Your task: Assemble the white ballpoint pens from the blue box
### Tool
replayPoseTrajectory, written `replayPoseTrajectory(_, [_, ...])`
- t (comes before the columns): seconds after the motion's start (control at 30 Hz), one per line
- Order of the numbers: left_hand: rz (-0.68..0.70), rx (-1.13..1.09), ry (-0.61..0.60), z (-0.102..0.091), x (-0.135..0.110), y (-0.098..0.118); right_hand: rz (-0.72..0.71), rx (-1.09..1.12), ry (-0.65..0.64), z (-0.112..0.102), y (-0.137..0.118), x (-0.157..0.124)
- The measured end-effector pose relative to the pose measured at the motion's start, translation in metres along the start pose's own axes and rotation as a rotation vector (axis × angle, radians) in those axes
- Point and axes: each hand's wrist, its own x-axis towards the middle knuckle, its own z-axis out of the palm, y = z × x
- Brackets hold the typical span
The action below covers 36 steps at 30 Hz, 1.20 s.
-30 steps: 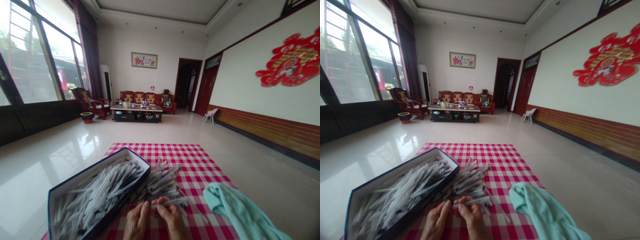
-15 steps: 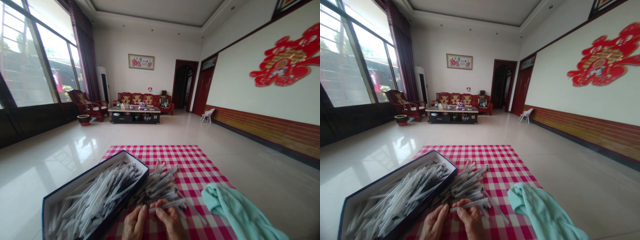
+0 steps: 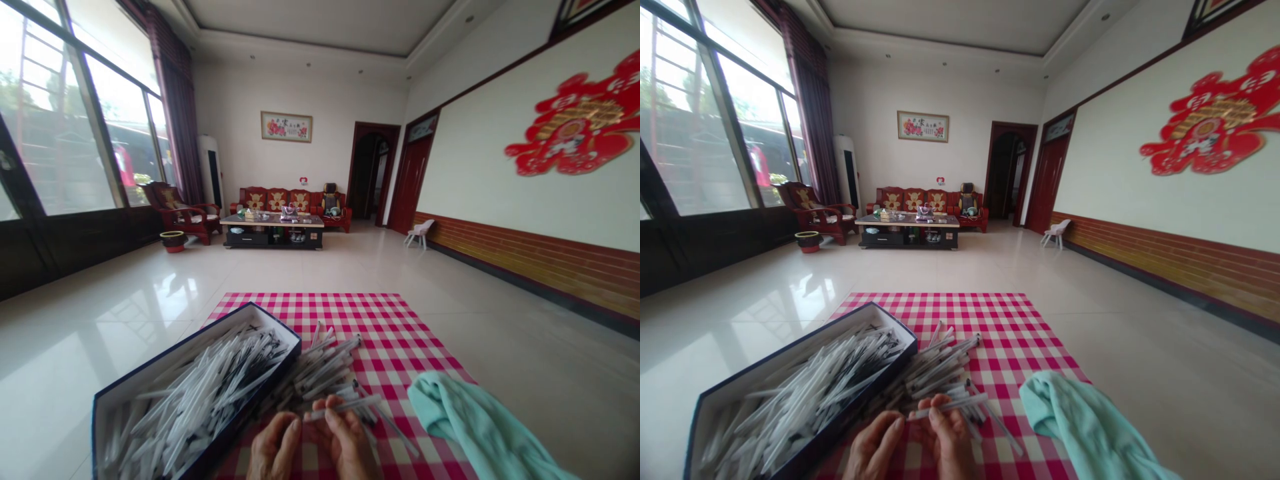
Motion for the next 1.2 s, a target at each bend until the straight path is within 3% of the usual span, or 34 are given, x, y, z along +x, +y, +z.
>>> replayPoseTrajectory(0.2, [0.017, 0.03, 0.008, 0.001, 0.0, -0.003, 0.006, -0.014, 0.067, 0.002, -0.002, -0.001])
replayPoseTrajectory(0.37, [0.141, 0.211, 0.128, -0.007, 0.007, 0.001, 0.024, -0.03, 0.124, 0.0, -0.003, 0.001])
replayPoseTrajectory(0.53, [0.185, 0.473, 0.262, -0.029, 0.04, 0.018, 0.043, -0.034, 0.105, 0.0, -0.003, 0.005])
replayPoseTrajectory(0.63, [0.102, 0.629, 0.242, -0.039, 0.067, 0.028, 0.033, -0.023, 0.096, -0.002, 0.0, 0.008])
replayPoseTrajectory(0.83, [0.025, 0.71, 0.225, -0.043, 0.105, 0.036, 0.033, -0.024, 0.071, -0.007, 0.003, 0.011])
replayPoseTrajectory(0.93, [0.033, 0.72, 0.183, -0.042, 0.101, 0.041, 0.036, -0.017, 0.074, -0.006, 0.002, 0.009])
replayPoseTrajectory(1.03, [0.078, 0.69, 0.122, -0.038, 0.081, 0.048, 0.034, -0.014, 0.082, -0.004, 0.001, 0.008])
replayPoseTrajectory(1.2, [0.181, 0.548, -0.152, -0.018, 0.039, 0.049, 0.024, 0.022, 0.075, -0.004, 0.001, 0.008])
